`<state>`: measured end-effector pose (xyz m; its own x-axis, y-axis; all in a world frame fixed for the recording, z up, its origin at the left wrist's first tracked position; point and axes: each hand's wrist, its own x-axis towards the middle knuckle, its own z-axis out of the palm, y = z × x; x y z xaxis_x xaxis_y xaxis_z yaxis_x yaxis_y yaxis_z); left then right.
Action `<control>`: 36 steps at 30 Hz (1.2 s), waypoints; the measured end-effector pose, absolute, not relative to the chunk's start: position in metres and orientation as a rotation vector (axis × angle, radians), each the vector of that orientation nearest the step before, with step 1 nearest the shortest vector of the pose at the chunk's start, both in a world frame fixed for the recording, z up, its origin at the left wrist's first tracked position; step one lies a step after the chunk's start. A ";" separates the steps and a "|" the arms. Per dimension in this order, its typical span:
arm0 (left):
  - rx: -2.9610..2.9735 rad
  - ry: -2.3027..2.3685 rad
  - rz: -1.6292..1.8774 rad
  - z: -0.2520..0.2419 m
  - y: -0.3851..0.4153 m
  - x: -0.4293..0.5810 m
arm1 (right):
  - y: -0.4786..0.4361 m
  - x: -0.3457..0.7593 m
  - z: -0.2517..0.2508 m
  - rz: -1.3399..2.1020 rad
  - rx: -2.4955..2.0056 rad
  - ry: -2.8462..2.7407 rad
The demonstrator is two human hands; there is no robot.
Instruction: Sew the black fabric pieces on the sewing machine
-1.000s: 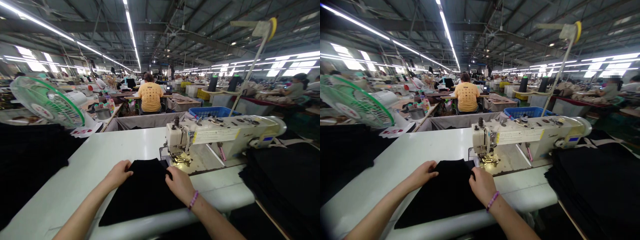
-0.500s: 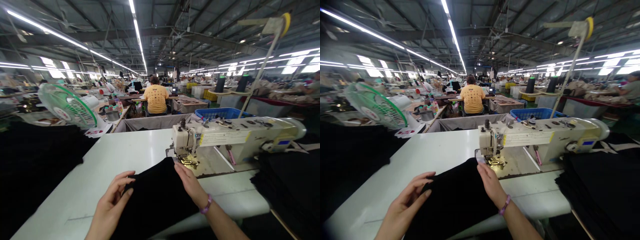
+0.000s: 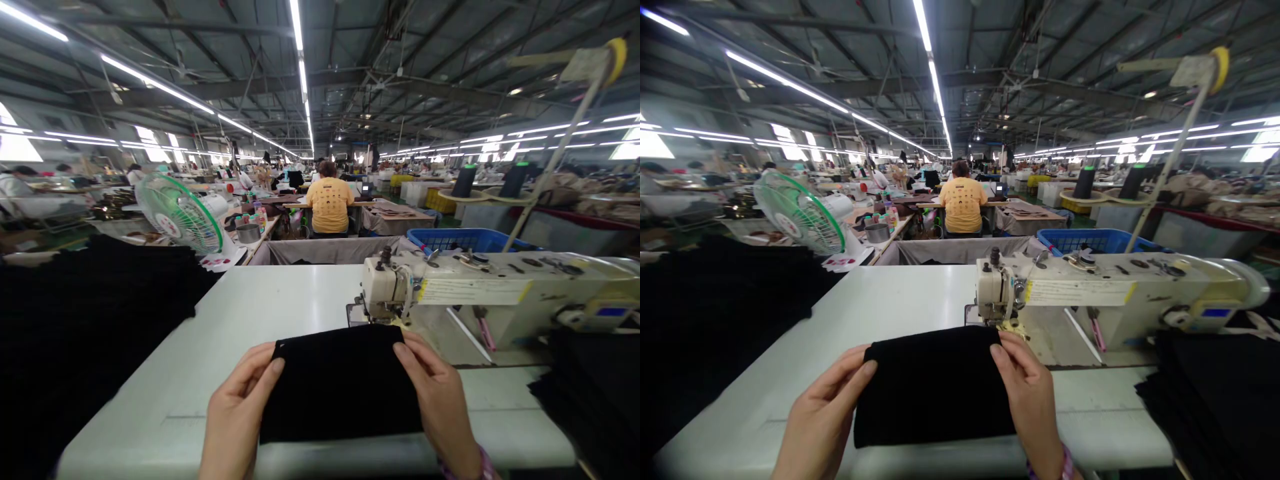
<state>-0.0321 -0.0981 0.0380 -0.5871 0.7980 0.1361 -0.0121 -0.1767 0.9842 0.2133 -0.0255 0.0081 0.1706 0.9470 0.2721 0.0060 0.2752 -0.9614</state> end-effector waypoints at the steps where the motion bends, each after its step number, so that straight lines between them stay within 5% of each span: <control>1: 0.858 1.481 1.821 0.040 -0.097 -0.030 | -0.026 0.215 0.008 0.927 -1.069 -1.162; 29: 0.937 1.449 1.795 0.100 -0.103 -0.031 | -0.033 0.236 0.065 1.263 -0.886 -0.865; 36: 1.027 1.503 1.797 0.100 -0.101 -0.031 | -0.026 0.245 0.053 1.047 -1.006 -1.059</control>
<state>-0.0309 -0.1014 0.1003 -0.5388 0.8197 0.1940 0.0459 -0.2014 0.9784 0.2446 -0.0256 0.0535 0.1593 0.9717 0.1746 -0.1638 0.2004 -0.9659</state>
